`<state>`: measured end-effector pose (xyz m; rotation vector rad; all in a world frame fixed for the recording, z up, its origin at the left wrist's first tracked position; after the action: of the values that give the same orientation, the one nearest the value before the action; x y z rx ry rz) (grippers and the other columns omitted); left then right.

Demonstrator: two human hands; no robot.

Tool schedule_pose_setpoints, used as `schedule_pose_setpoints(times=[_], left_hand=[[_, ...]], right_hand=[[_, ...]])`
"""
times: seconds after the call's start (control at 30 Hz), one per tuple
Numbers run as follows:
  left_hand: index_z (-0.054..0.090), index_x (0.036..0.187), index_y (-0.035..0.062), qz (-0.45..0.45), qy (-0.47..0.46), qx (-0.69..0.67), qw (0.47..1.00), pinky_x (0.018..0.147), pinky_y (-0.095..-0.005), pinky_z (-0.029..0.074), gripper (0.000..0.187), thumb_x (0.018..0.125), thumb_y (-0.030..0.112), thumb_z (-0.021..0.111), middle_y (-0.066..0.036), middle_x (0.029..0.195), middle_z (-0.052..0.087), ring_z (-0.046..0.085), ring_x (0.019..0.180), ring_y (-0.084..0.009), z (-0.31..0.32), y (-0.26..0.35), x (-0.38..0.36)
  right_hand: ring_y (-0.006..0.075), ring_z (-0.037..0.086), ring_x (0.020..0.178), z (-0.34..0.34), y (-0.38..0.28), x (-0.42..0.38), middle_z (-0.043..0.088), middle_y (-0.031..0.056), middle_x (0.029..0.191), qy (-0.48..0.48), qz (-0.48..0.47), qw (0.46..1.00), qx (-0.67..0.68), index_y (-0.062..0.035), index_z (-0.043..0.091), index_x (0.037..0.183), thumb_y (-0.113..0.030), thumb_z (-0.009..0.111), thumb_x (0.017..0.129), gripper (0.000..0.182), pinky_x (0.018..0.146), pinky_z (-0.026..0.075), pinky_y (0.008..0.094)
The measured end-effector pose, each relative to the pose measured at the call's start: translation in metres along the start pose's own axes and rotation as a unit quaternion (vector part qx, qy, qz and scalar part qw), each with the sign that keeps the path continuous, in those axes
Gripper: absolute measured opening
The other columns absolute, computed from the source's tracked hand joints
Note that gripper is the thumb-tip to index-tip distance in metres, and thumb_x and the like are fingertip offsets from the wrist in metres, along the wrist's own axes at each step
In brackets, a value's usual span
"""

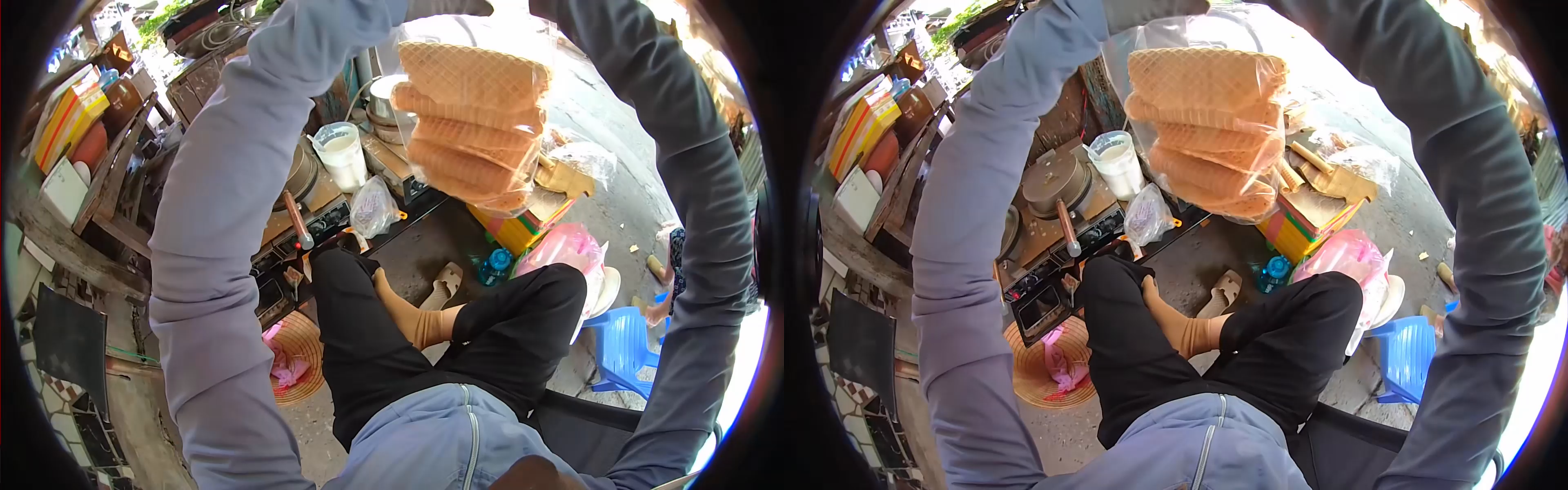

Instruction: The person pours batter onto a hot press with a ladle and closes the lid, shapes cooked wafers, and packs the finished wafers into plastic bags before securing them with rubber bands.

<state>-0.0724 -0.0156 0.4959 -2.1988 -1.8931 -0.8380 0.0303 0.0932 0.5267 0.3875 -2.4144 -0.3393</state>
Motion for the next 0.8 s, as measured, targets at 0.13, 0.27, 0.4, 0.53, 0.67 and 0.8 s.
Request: schedule_pose_setpoints(times=[0.13, 0.27, 0.4, 0.53, 0.67, 0.8], left_hand=[[0.063, 0.085, 0.0, 0.015, 0.053, -0.091, 0.994, 0.066, -0.027, 0.048, 0.028, 0.075, 0.026, 0.067, -0.01, 0.078, 0.064, 0.058, 0.071, -0.0157, 0.002, 0.021, -0.004], [0.062, 0.08, 0.0005, -0.029, 0.035, -0.073, 0.996, 0.058, -0.0269, 0.044, 0.026, 0.077, 0.026, 0.065, -0.007, 0.068, 0.062, 0.052, 0.059, -0.0113, 0.005, 0.024, 0.006], [0.063, 0.09, 0.004, 0.011, 0.009, -0.008, 1.0, 0.054, -0.0245, 0.043, 0.022, 0.078, 0.023, 0.062, -0.003, 0.071, 0.062, 0.051, 0.057, -0.0079, 0.015, 0.024, 0.013], [0.065, 0.088, 0.0052, 0.038, 0.0, 0.01, 0.999, 0.062, -0.0241, 0.044, 0.023, 0.077, 0.025, 0.066, -0.003, 0.074, 0.063, 0.053, 0.068, -0.0069, 0.039, 0.026, 0.018], [0.065, 0.09, 0.0088, 0.098, -0.019, -0.05, 0.994, 0.07, -0.0257, 0.046, 0.02, 0.078, 0.025, 0.064, -0.003, 0.081, 0.065, 0.057, 0.075, -0.0095, 0.055, 0.009, 0.024], [0.066, 0.088, 0.0064, 0.089, 0.015, -0.015, 0.996, 0.064, -0.0255, 0.048, 0.017, 0.079, 0.019, 0.061, -0.007, 0.076, 0.065, 0.059, 0.068, -0.0103, 0.039, 0.02, 0.025]], right_hand=[[0.0139, 0.057, 0.059, -0.026, -0.003, -0.034, 0.059, 0.0053, 0.062, 0.125, 0.115, 0.985, 0.001, -0.0099, 0.057, 0.096, -0.015, 0.067, 0.075, 0.024, 0.056, 0.047, 0.0279], [0.0133, 0.056, 0.059, -0.048, -0.015, -0.053, 0.059, 0.0051, 0.062, 0.198, 0.199, 0.96, 0.02, -0.0093, 0.056, 0.094, -0.015, 0.067, 0.075, 0.023, 0.055, 0.046, 0.0275], [0.0131, 0.056, 0.059, -0.039, -0.016, -0.066, 0.058, 0.005, 0.062, 0.195, 0.248, 0.947, 0.055, -0.0087, 0.056, 0.091, -0.016, 0.065, 0.075, 0.02, 0.054, 0.045, 0.0272], [0.0128, 0.055, 0.059, -0.022, -0.016, -0.071, 0.058, 0.0049, 0.063, 0.165, 0.287, 0.938, 0.105, -0.0081, 0.056, 0.088, -0.017, 0.064, 0.076, 0.017, 0.053, 0.045, 0.0268], [0.0125, 0.055, 0.059, -0.001, -0.013, -0.077, 0.057, 0.0048, 0.064, 0.128, 0.319, 0.925, 0.162, -0.0075, 0.055, 0.085, -0.017, 0.063, 0.076, 0.015, 0.052, 0.044, 0.0265], [0.0123, 0.054, 0.058, 0.013, -0.005, -0.082, 0.057, 0.0046, 0.064, 0.092, 0.349, 0.904, 0.23, -0.0069, 0.055, 0.082, -0.018, 0.062, 0.076, 0.014, 0.051, 0.044, 0.0262]])
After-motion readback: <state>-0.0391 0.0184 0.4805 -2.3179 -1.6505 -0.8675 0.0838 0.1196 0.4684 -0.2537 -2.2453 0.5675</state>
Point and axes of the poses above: each hand's wrist, its own x-axis towards the middle knuckle, its own z-axis out of the palm, y = z × x, the point moved 5 cm from there along x, towards the middle knuckle
